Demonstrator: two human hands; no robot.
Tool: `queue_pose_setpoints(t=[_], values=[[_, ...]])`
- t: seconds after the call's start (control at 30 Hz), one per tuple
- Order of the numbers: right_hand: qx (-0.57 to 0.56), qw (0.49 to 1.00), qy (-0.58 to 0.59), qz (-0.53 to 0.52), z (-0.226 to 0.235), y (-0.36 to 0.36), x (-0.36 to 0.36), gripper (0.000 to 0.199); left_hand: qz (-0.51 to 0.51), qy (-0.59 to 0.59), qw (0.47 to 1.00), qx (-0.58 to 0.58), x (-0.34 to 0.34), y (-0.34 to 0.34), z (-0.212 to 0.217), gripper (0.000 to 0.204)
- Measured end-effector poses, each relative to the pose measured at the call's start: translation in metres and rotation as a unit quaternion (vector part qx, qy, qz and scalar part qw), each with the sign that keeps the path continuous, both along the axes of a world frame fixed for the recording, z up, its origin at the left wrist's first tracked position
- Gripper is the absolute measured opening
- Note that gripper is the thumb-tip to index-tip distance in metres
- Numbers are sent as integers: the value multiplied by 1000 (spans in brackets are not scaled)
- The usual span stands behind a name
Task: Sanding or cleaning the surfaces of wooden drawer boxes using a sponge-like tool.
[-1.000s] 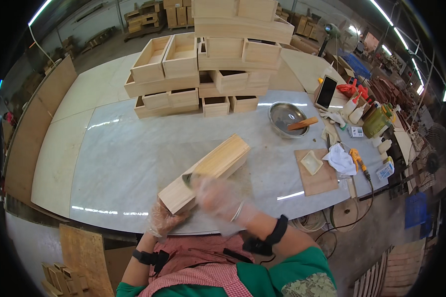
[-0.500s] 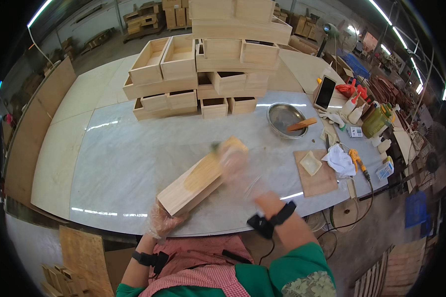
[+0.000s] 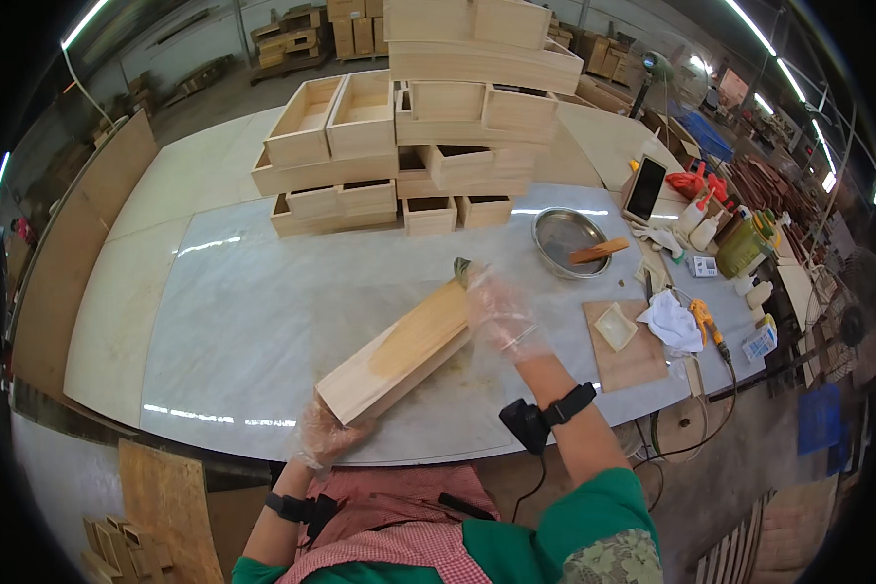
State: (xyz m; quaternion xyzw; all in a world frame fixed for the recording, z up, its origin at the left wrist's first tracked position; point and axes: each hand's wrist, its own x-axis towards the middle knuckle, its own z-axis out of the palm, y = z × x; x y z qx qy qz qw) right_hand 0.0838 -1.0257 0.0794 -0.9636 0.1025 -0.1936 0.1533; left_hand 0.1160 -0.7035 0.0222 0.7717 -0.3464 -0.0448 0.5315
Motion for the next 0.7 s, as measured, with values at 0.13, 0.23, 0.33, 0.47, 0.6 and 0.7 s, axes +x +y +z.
queue_pose_setpoints(t=[0.13, 0.23, 0.33, 0.47, 0.6, 0.7], values=[[93, 872, -313, 365, 7, 80, -11, 14, 16, 26, 996, 78, -1, 4, 3, 66], [-209, 952, 9, 224, 32, 160, -42, 13, -17, 41, 992, 121, 3, 12, 11, 69], [-7, 952, -47, 303, 17, 141, -36, 17, -43, -89, 989, 111, 7, 12, 3, 73], [-94, 986, -113, 84, 6, 8, -28, 13, 19, 77, 997, 19, 0, 7, -2, 77], [-263, 958, -116, 11, 15, 26, -45, 13, 18, 36, 998, 54, 0, 5, -3, 77], [-162, 986, -34, -29, 29, 64, -54, 12, 17, 72, 997, 33, 1, 7, -4, 75]])
